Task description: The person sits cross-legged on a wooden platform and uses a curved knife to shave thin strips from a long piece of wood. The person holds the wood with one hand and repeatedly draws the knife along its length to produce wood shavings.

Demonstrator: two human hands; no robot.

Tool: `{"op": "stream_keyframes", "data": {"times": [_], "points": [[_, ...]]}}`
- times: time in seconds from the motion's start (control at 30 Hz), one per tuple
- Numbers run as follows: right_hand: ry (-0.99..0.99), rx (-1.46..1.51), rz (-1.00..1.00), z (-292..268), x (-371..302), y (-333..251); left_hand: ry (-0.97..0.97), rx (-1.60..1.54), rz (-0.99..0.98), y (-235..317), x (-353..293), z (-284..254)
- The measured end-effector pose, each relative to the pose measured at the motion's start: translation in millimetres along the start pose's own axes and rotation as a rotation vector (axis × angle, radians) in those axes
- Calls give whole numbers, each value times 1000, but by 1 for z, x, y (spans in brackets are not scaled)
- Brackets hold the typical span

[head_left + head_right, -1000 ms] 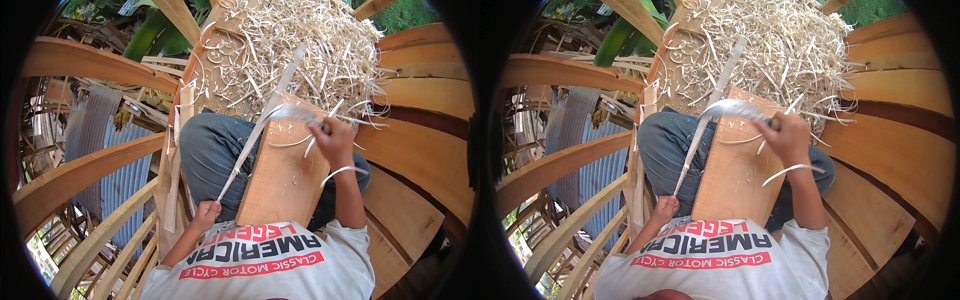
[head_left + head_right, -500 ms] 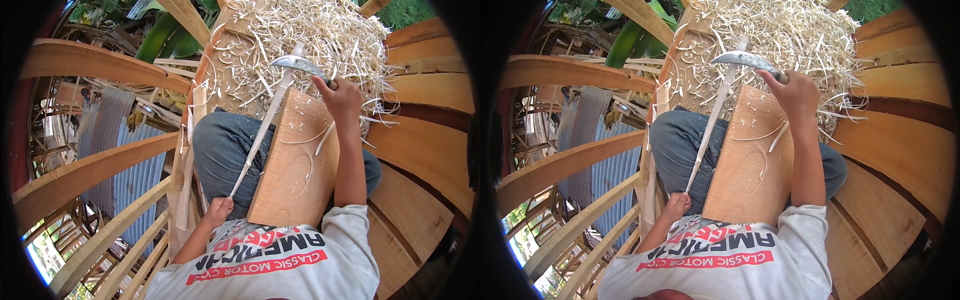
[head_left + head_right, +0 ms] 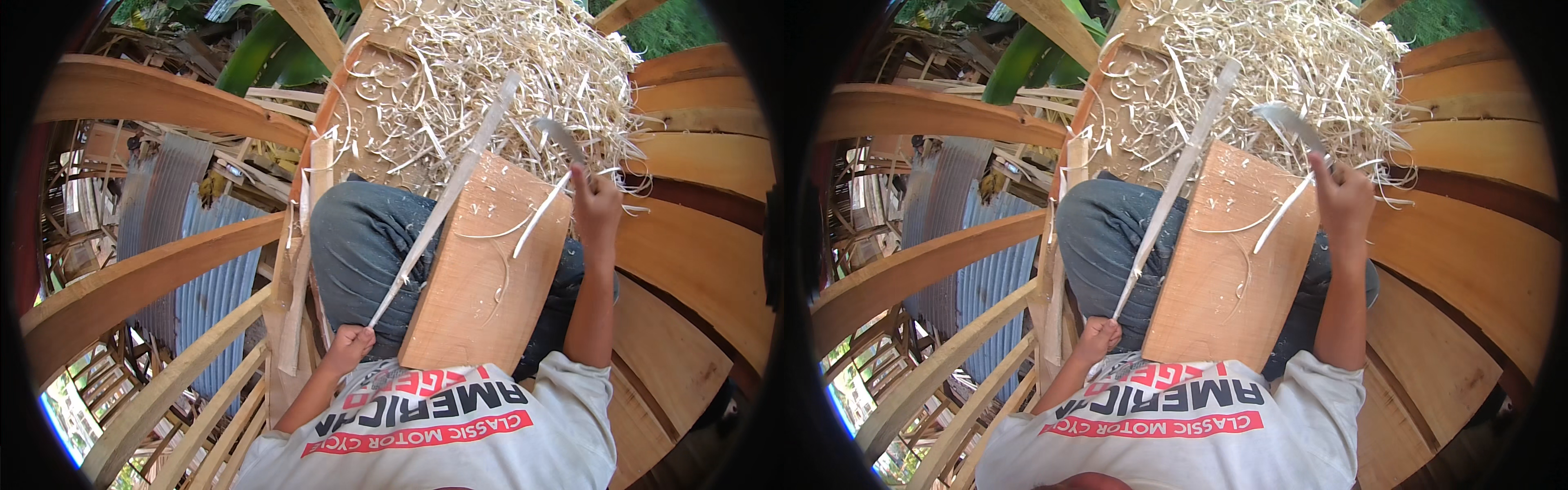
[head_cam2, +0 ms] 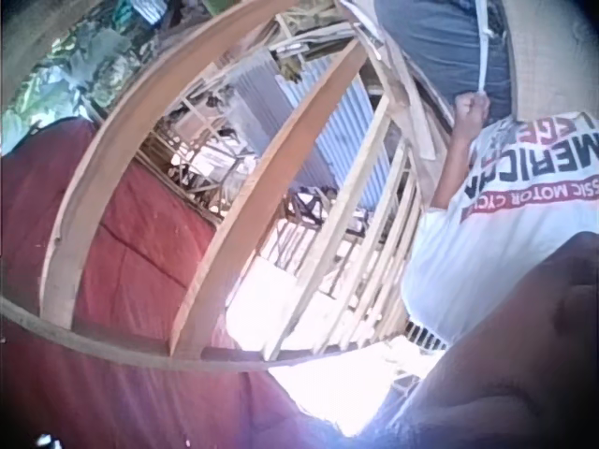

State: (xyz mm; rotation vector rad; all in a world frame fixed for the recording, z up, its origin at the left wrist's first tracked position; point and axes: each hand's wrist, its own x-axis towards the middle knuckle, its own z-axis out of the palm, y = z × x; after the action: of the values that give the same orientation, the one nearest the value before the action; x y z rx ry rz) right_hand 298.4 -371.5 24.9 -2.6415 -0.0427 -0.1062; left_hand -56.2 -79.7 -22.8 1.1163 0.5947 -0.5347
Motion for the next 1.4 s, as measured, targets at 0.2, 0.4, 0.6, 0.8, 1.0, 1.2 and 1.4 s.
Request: {"op": "stream_keyframes", "data": {"times": [0.2, 0.4, 0.6, 0.8, 1.0, 1.2, 1.4], "points": [[-236, 139, -110, -9, -88, -34, -21, -114, -181, 23, -3, 2], [-319, 100, -358, 0, -118, -68, 100, 38, -54, 9, -1, 8], [-257, -81, -420, 17, -97, -69, 140, -32, -46, 6, 1, 16], [-51, -133, -537, 31, -77, -70, 256, 60, 25, 1, 2, 26], [10, -145, 4, 22, -7, -54, 278, 165, 75, -6, 2, 23], [87, -66, 189, -24, 49, -32, 273, 177, 74, -5, 0, 18], [-179, -54, -309, -8, -75, -65, 310, 219, 97, -5, 0, 25]]}}
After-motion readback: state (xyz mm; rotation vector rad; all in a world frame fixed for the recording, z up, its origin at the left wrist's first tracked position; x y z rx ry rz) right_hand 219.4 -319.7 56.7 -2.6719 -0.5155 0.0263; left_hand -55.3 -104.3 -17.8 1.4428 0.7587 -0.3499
